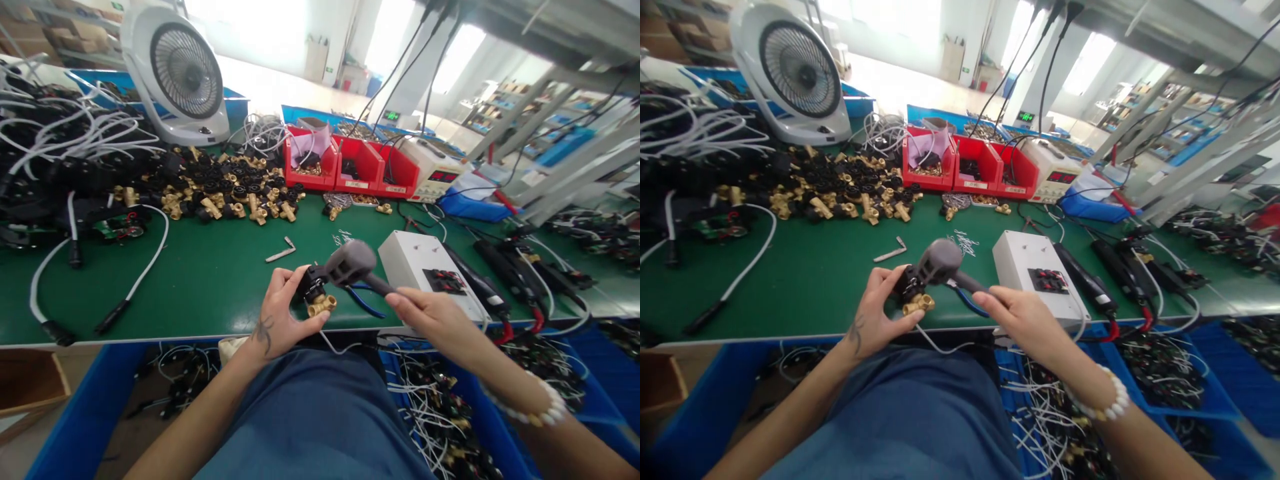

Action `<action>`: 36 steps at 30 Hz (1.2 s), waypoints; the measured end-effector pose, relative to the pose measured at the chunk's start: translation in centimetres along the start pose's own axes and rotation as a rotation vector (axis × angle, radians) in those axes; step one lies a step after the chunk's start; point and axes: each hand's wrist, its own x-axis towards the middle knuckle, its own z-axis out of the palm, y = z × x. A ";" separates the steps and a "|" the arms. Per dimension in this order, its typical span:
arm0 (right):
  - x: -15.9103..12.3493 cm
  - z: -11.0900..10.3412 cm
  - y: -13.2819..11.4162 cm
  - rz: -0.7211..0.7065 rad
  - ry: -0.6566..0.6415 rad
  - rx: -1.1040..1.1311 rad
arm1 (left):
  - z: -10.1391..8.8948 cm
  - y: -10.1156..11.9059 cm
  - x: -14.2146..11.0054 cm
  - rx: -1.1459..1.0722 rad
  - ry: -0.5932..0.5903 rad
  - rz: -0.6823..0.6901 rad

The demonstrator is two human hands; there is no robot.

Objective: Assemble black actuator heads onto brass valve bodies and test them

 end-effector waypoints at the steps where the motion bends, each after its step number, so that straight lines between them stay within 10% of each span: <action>1: -0.1 -0.3 -0.2 -0.018 0.072 0.043 | 0.0 0.0 0.0 0.001 0.006 0.012; 5: -0.4 -0.2 -0.6 -0.148 0.406 0.296 | 0.2 -0.4 0.1 0.006 0.018 0.062; 11: -0.2 0.8 0.5 0.002 0.018 0.075 | 0.1 -0.5 0.0 -0.006 0.015 0.050; 16: -0.7 0.1 0.3 -0.085 0.402 0.350 | 0.1 -0.5 0.2 0.013 0.012 0.084; 22: -0.3 0.8 0.7 0.024 -0.045 0.027 | -0.1 -0.5 0.1 0.012 -0.008 0.075; 28: -0.7 0.3 -0.1 -0.116 0.364 0.319 | -0.1 -0.5 0.2 0.005 -0.023 0.070; 33: -0.4 1.0 0.2 0.025 0.026 0.054 | -0.1 -0.5 0.1 -0.025 -0.045 0.046; 36: -0.5 0.2 0.2 0.009 0.120 0.098 | 0.0 -0.5 0.2 -0.031 -0.036 0.064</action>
